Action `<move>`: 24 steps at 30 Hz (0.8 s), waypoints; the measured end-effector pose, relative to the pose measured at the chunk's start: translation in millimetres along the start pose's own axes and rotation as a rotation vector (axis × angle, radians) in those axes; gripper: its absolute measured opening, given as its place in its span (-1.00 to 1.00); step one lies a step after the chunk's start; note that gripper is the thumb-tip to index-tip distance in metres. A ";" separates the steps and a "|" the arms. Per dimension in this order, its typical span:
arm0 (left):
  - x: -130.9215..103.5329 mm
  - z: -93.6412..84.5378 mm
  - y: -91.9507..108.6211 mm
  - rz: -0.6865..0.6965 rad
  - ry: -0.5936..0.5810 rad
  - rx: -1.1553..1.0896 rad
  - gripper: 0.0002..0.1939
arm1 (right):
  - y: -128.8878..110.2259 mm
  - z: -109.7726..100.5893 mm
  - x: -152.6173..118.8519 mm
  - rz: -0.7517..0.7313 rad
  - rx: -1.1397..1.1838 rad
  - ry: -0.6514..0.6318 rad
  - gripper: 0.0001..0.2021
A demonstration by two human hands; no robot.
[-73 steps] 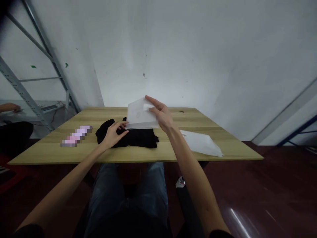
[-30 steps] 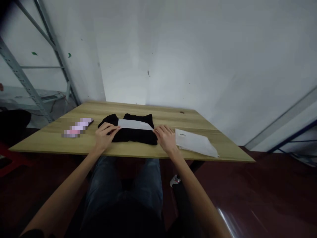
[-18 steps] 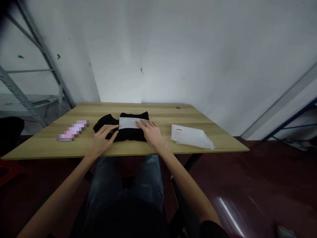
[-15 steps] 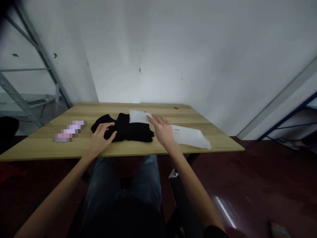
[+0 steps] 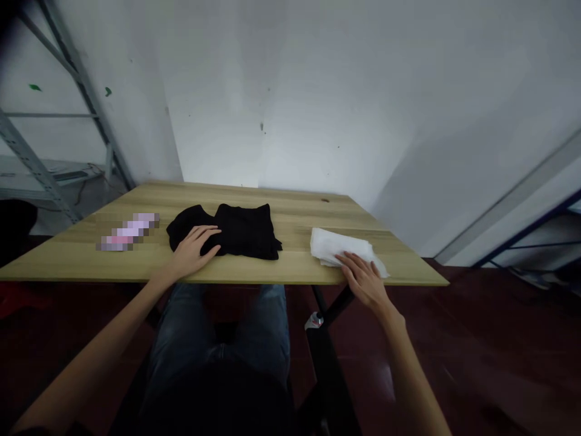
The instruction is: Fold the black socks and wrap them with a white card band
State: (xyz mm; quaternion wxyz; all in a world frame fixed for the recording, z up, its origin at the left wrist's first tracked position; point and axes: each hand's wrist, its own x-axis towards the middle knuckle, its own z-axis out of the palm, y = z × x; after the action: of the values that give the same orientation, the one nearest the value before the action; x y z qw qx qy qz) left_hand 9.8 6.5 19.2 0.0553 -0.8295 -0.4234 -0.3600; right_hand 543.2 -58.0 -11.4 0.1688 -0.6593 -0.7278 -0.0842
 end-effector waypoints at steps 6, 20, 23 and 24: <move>1.3 -1.5 2.9 -0.010 -0.002 0.030 -0.60 | -4.4 1.2 0.8 0.005 0.013 0.021 -0.43; 78.6 -38.8 15.3 0.036 0.036 -0.053 -0.71 | -164.9 -40.6 37.6 -0.247 0.417 0.205 -0.46; 110.6 -58.6 34.5 0.076 0.066 -0.032 -0.69 | -216.0 -26.4 52.5 -0.240 0.614 0.062 -0.33; 119.7 -65.3 42.4 0.081 0.075 -0.015 -0.68 | -229.7 -21.3 58.0 -0.216 0.691 0.035 -0.25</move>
State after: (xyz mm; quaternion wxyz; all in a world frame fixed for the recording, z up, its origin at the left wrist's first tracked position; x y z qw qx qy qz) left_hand 51.1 33.0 153.3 0.0796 -0.8324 -0.3843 -0.3913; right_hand 314.9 -38.1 52.1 0.3841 -0.4812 -0.7758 0.1380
